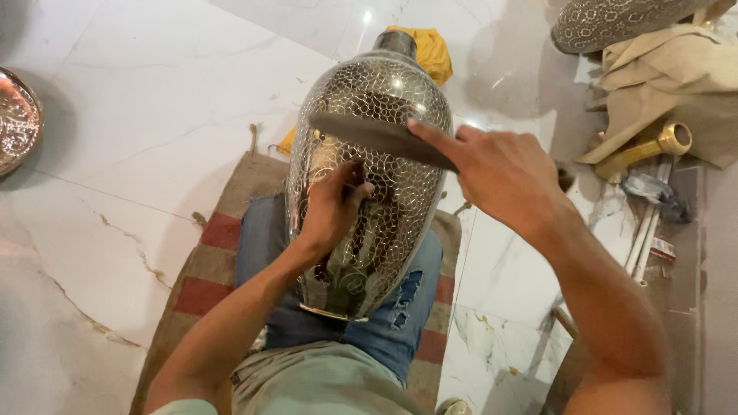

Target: The person sits on the floor with a large brass vase held between their legs and engraves a decorative pattern into its surface. They hold a chisel against the metal with one hand and strike it with a wooden mallet held in the other hand, repositioning the chisel repeatedly across the vase surface.

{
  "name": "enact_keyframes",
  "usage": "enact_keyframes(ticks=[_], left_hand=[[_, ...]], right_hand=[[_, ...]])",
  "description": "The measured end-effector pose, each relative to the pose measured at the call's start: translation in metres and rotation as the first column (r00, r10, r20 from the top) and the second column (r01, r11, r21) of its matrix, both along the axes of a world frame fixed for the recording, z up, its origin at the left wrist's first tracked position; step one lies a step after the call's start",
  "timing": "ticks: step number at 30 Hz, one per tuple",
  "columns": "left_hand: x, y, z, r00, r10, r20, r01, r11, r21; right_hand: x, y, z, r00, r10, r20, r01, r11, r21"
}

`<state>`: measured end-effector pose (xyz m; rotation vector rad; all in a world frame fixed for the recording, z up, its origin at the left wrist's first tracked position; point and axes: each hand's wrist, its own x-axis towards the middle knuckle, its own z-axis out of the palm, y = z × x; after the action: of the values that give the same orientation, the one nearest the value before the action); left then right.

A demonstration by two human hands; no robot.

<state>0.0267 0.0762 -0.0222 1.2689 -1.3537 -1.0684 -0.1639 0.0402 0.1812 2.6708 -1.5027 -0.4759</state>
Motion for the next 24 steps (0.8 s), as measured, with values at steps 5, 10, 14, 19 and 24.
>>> enact_keyframes(ticks=[5,10,14,19,24], left_hand=[[-0.026,0.027,-0.011,0.952,0.300,-0.060,-0.297,0.953,0.053],[-0.044,0.035,-0.018,0.869,0.446,-0.217,-0.472,0.877,-0.090],[-0.044,0.037,-0.017,0.888,0.426,-0.174,-0.449,0.884,-0.132],[-0.047,0.040,-0.009,0.896,0.416,-0.156,-0.436,0.892,-0.120],[-0.038,0.027,-0.005,0.949,0.314,0.008,-0.314,0.949,-0.024]], right_hand=[[0.031,0.004,0.012,0.958,0.110,-0.264,-0.104,0.994,0.035],[0.031,0.001,0.006,0.976,0.217,0.005,-0.214,0.965,-0.150],[0.028,-0.009,-0.003,0.819,0.326,0.473,-0.216,0.938,-0.272],[0.022,-0.004,-0.002,0.950,0.294,0.105,-0.290,0.956,-0.045],[0.013,0.005,0.004,0.982,0.189,0.023,-0.189,0.982,-0.026]])
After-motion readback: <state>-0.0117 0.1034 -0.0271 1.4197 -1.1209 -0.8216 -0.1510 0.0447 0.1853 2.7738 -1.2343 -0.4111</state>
